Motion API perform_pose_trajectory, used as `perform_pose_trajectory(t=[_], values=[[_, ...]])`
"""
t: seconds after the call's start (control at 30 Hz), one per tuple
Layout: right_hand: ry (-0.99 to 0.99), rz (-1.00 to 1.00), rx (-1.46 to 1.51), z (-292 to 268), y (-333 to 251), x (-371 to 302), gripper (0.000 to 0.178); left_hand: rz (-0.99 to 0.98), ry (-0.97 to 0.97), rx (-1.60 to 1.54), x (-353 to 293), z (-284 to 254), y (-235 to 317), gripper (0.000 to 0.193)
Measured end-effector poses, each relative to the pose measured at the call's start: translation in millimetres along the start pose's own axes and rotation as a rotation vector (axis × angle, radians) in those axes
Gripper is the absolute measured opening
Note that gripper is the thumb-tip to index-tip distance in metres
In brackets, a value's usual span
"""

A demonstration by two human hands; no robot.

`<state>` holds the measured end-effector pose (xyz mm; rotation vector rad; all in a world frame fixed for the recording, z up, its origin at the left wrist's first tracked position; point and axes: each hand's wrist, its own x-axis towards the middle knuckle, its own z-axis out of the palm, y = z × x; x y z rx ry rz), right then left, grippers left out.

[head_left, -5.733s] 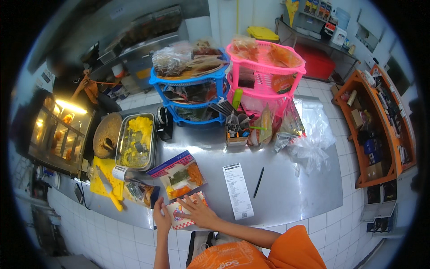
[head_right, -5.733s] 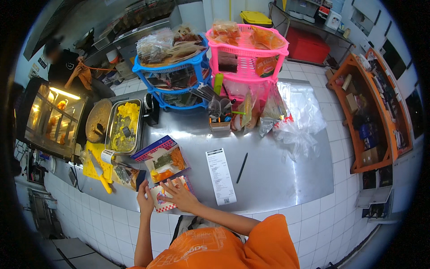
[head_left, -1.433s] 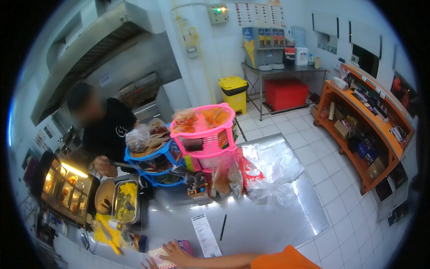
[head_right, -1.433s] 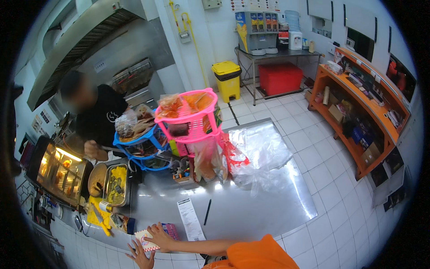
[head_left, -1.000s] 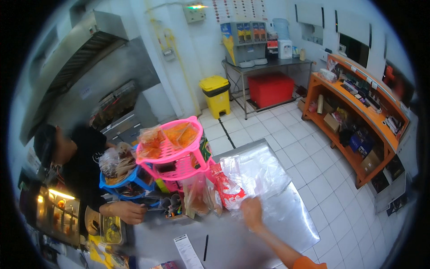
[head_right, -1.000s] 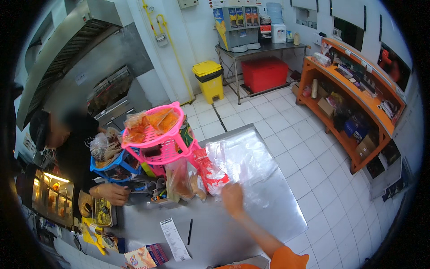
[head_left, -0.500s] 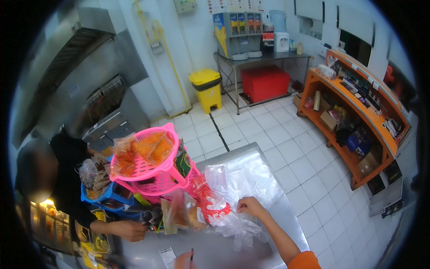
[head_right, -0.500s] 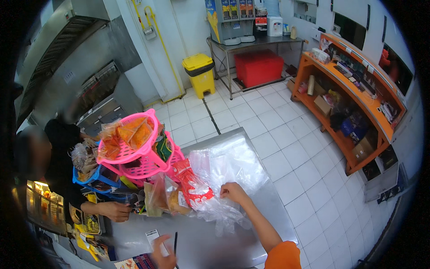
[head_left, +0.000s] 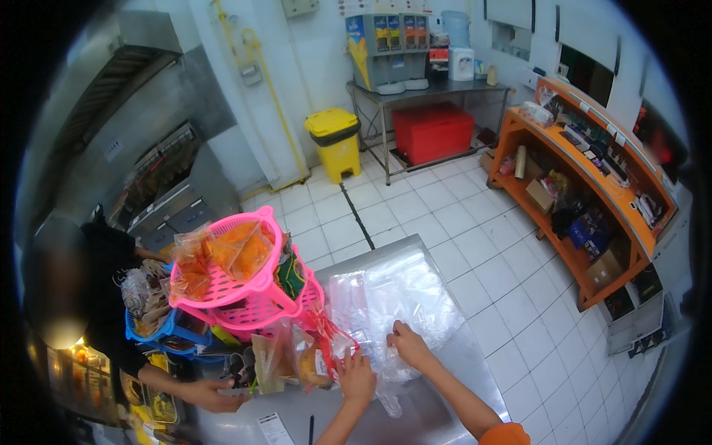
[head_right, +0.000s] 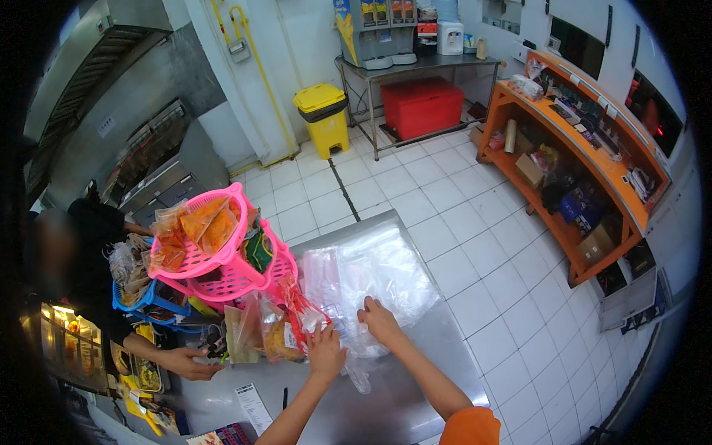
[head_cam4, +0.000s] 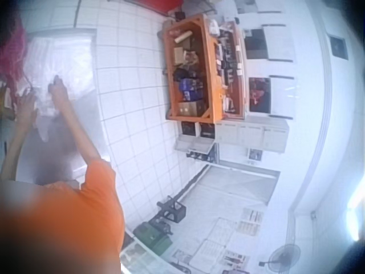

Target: The person assembles food orders by scooping yellow food into boxes, cutting and adding orange slices, and writing on order slips. They handle multiple boxes and packages, using a knife and pen, and place items into a plastic bag.

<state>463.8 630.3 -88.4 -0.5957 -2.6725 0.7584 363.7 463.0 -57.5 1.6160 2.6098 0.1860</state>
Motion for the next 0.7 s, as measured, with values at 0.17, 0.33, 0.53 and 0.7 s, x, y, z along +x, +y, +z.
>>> perform_pose_trajectory(t=[0.17, 0.33, 0.53, 0.7], values=[[0.197, -0.037, -0.193, 8.2, -9.3, -11.7, 0.013, -0.007, 0.006, -0.062, -1.3, -2.9, 4.6, 0.056], [0.104, 0.005, -0.325, 5.1, -16.5, -9.5, 0.021, 0.013, 0.048, 0.048, 4.7, 5.5, 12.4, 0.053], [-0.271, 0.081, 0.376, -44.9, -6.4, 17.7, 0.017, 0.04, 0.078, 0.132, 10.1, 16.6, 4.5, 0.057], [-0.183, 0.046, 0.718, -139.1, -62.8, -3.6, 0.027, 0.052, -0.059, 0.157, 18.7, 23.1, -3.1, 0.048]])
